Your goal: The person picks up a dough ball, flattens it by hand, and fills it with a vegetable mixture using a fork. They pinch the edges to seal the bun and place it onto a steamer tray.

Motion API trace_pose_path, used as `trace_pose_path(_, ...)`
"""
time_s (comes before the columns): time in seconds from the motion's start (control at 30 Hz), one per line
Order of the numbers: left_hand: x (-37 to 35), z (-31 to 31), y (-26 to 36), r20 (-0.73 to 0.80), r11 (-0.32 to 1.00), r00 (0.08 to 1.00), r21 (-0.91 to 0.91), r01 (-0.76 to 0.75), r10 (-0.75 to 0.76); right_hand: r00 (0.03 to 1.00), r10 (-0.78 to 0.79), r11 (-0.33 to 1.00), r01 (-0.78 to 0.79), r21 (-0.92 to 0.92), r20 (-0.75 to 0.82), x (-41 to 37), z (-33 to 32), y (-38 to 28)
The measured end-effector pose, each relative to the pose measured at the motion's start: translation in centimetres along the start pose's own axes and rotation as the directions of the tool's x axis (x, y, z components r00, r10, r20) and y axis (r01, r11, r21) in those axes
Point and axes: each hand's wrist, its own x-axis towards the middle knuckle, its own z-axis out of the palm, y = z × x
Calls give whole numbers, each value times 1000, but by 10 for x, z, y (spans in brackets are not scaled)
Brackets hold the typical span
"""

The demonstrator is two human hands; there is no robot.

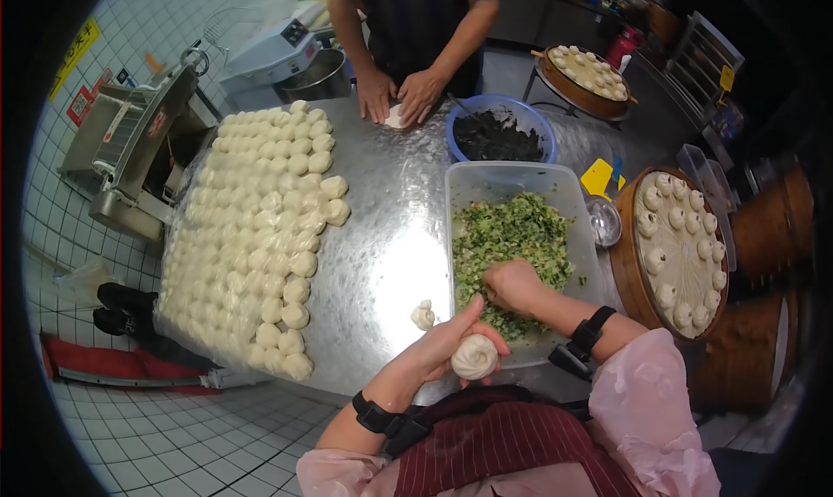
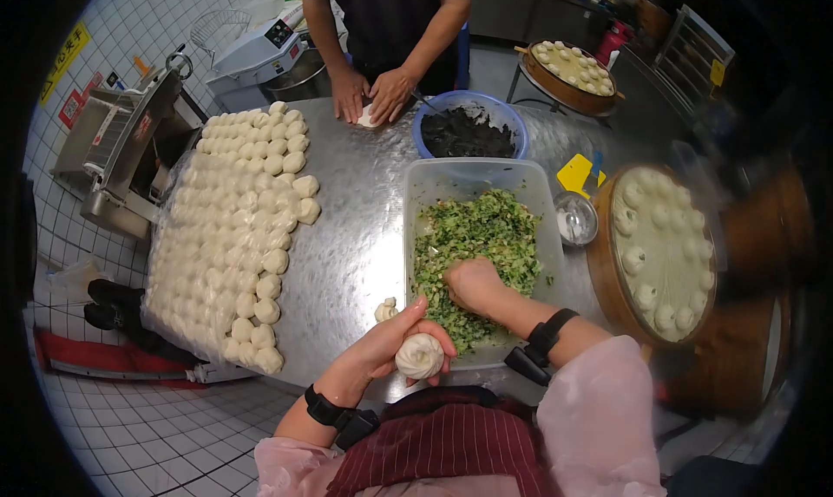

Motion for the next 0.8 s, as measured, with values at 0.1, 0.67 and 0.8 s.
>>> trace_pose_path(0.1, 2, 3, 3, -13, 998, 999, -59, -34, 33, 992, 120, 934, -98, 342, -42, -9, -39, -4)
trace_pose_path(0.67, 42, 48, 5, -272, 975, 951, -124, -182, 143, 967, 16, 790, 143, 596, -254, -106, -143, -32)
trace_pose_path(0.8, 46, 64, 4, -301, 987, 940, 45, -155, 162, 922, -179, 905, 291, 310, -343, -114, -142, -27)
